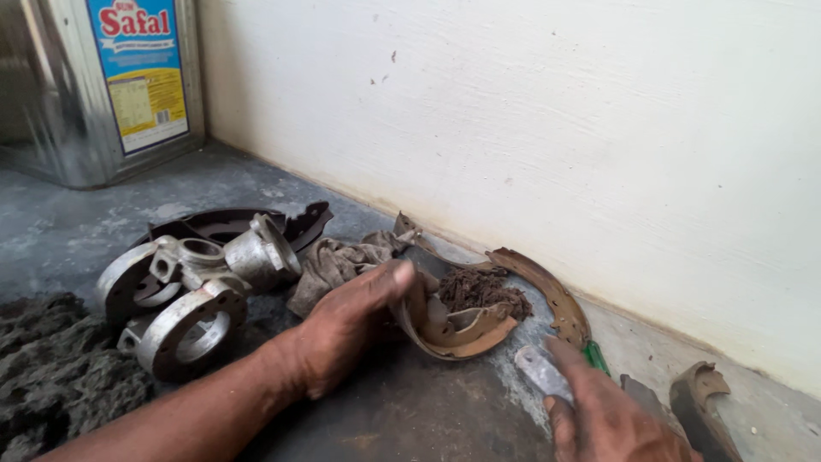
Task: The person cleans a brake shoe by hand and with a small scraper, removing debris and checking the surface of the component.
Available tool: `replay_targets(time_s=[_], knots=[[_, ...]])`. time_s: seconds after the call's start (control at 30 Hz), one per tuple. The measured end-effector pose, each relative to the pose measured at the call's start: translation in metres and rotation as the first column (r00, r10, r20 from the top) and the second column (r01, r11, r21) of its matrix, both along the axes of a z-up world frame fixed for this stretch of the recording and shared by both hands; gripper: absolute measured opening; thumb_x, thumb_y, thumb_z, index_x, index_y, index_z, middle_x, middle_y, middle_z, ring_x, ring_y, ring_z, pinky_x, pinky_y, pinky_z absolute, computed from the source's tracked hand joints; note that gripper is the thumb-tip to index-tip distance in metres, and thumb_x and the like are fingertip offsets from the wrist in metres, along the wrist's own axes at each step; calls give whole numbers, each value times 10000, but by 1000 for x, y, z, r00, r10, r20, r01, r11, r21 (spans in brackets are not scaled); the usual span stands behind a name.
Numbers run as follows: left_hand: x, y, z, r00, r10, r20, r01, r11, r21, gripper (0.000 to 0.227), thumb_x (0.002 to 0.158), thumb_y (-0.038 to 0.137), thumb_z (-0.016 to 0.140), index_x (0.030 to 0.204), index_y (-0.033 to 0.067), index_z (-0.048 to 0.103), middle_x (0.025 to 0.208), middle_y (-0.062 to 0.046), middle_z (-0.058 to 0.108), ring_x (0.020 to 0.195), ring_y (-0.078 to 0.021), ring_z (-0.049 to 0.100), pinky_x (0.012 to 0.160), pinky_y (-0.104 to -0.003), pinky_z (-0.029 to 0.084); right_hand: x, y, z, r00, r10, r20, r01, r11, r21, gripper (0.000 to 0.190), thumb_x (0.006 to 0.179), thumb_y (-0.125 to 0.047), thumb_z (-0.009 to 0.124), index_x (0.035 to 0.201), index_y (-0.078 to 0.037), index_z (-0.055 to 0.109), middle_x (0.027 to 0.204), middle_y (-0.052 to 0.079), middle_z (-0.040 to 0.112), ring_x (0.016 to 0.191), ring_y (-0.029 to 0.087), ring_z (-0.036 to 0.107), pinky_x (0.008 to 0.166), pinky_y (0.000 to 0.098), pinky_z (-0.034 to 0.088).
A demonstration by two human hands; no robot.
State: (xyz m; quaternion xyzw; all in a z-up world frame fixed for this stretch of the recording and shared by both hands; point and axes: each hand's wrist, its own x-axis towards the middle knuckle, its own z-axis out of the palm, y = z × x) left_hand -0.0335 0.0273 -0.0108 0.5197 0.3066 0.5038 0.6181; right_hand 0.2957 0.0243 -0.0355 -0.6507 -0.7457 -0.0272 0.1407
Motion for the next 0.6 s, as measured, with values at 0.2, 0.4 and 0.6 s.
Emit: replay_targets(time_s=[0.2, 0.4, 0.6], knots=[[12, 0, 7, 961, 210, -178, -233, 965, -123, 962, 796, 726, 525, 1537, 121, 427, 1534, -141, 500, 1472, -278, 374, 1205, -474, 244, -5, 6, 26, 979, 53, 198, -51, 999, -13, 446, 995, -382, 569, 1428, -296, 630, 1097, -29, 828, 918, 141, 766, 986, 368, 618], [12, -11, 20, 950, 193, -245, -212, 976, -53, 827, 891, 717, 466, 1475, 136, 395, 1416, -63, 512, 1380, -194, 446, 1180, -388, 302, -56, -5, 71, 937, -15, 348, 25, 999, -26, 487, 967, -466, 513, 1407, -283, 613, 1276, 129, 679, 1108, 322, 719, 903, 441, 650], [8, -11, 15, 950, 240, -198, -222, 969, 109, 500, 938, 539, 500, 974, 60, 640, 1027, -99, 630, 1047, -227, 575, 1006, -386, 434, -71, -8, 70, 904, 16, 428, -113, 973, 201, 457, 937, -426, 595, 1332, -224, 706, 1226, 147, 735, 905, 349, 778, 799, 512, 635]])
